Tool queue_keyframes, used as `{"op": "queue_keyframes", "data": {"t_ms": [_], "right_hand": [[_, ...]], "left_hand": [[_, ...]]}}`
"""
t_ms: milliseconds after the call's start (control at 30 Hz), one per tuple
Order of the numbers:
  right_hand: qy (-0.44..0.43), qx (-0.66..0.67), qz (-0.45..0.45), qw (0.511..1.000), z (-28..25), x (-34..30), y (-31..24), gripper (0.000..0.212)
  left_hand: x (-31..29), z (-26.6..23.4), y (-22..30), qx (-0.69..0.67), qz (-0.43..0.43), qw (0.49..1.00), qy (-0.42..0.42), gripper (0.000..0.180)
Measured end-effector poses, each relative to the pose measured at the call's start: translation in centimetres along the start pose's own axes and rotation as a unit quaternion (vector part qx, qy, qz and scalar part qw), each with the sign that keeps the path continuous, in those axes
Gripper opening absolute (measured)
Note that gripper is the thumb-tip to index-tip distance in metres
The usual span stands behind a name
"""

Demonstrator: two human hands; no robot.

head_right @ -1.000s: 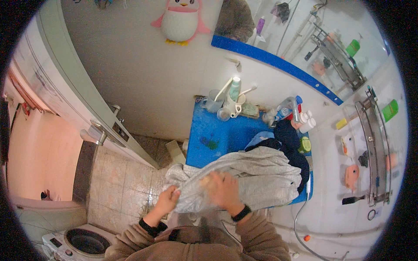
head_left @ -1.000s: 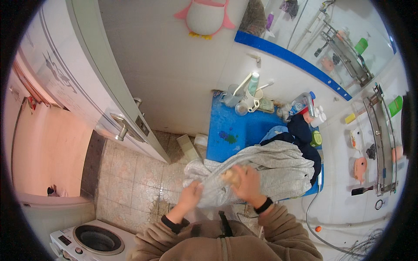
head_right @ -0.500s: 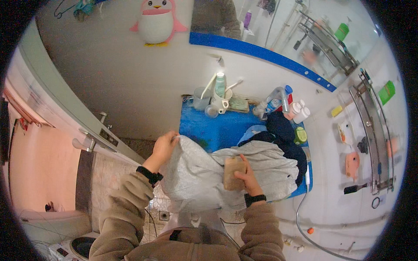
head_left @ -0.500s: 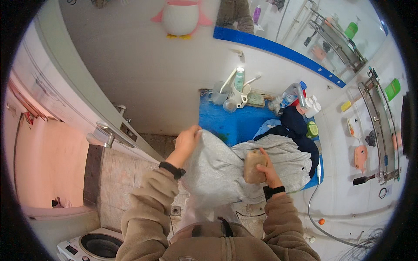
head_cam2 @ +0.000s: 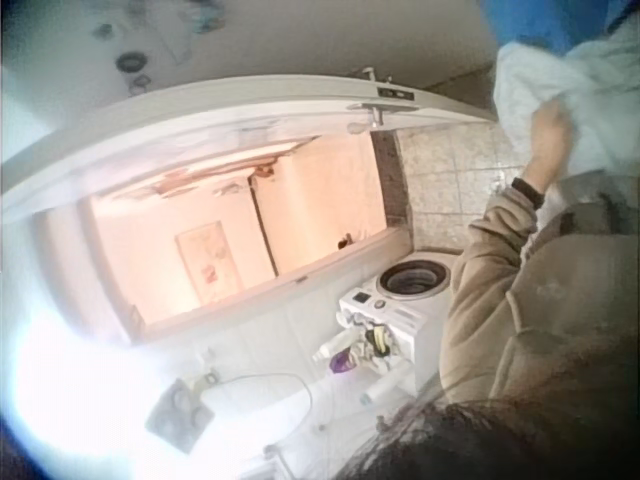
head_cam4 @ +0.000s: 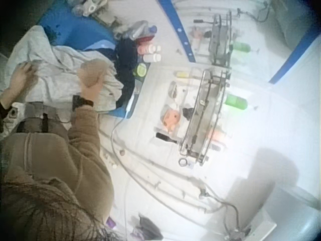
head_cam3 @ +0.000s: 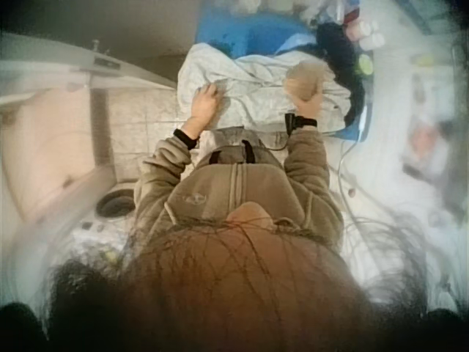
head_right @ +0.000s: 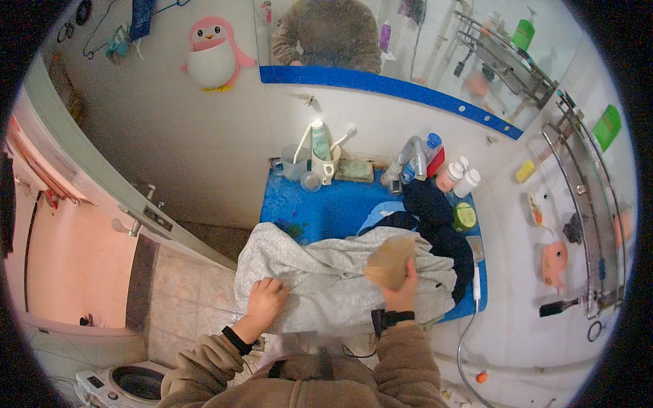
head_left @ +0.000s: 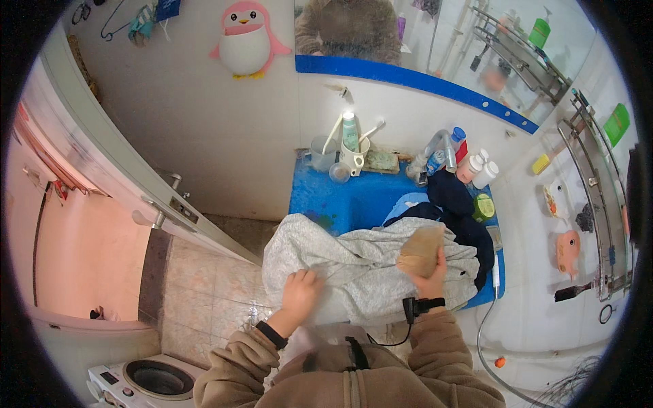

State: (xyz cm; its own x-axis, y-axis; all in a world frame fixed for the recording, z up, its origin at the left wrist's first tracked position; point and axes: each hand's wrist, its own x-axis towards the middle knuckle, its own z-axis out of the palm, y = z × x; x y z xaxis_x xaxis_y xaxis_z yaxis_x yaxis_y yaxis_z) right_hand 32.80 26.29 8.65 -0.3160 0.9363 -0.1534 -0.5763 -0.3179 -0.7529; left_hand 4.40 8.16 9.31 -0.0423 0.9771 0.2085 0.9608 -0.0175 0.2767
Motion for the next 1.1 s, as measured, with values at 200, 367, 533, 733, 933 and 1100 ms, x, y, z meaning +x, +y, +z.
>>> {"op": "queue_keyframes", "data": {"t_ms": [200,367,533,733,933,1100], "right_hand": [[0.075,0.056,0.039,0.995,1.8,4.1,4.6,0.048],[0.026,0.152,0.018,0.988,3.8,4.9,0.5,0.050],[0.048,0.219,-0.074,0.972,3.4,3.6,-6.3,0.052],[-0.043,0.004,-0.305,0.951,-1.4,-0.5,-15.7,0.061],[0.142,0.005,-0.233,0.962,-4.4,-3.4,-16.7,0.062],[0.183,-0.188,-0.183,0.947,-4.2,-2.9,-10.2,0.063]], "left_hand": [[-1.6,-2.7,-0.4,-0.162,-0.050,0.971,0.171,0.018],[-3.4,-4.0,0.6,-0.184,-0.096,0.959,0.191,0.023],[-3.9,-5.0,1.3,-0.195,-0.043,0.957,0.209,0.023],[-4.4,-3.9,5.3,-0.203,0.095,0.960,0.169,0.025],[-2.7,3.3,9.4,-0.213,0.149,0.965,-0.028,0.036],[-5.0,2.6,6.3,-0.117,0.087,0.989,-0.004,0.036]]}}
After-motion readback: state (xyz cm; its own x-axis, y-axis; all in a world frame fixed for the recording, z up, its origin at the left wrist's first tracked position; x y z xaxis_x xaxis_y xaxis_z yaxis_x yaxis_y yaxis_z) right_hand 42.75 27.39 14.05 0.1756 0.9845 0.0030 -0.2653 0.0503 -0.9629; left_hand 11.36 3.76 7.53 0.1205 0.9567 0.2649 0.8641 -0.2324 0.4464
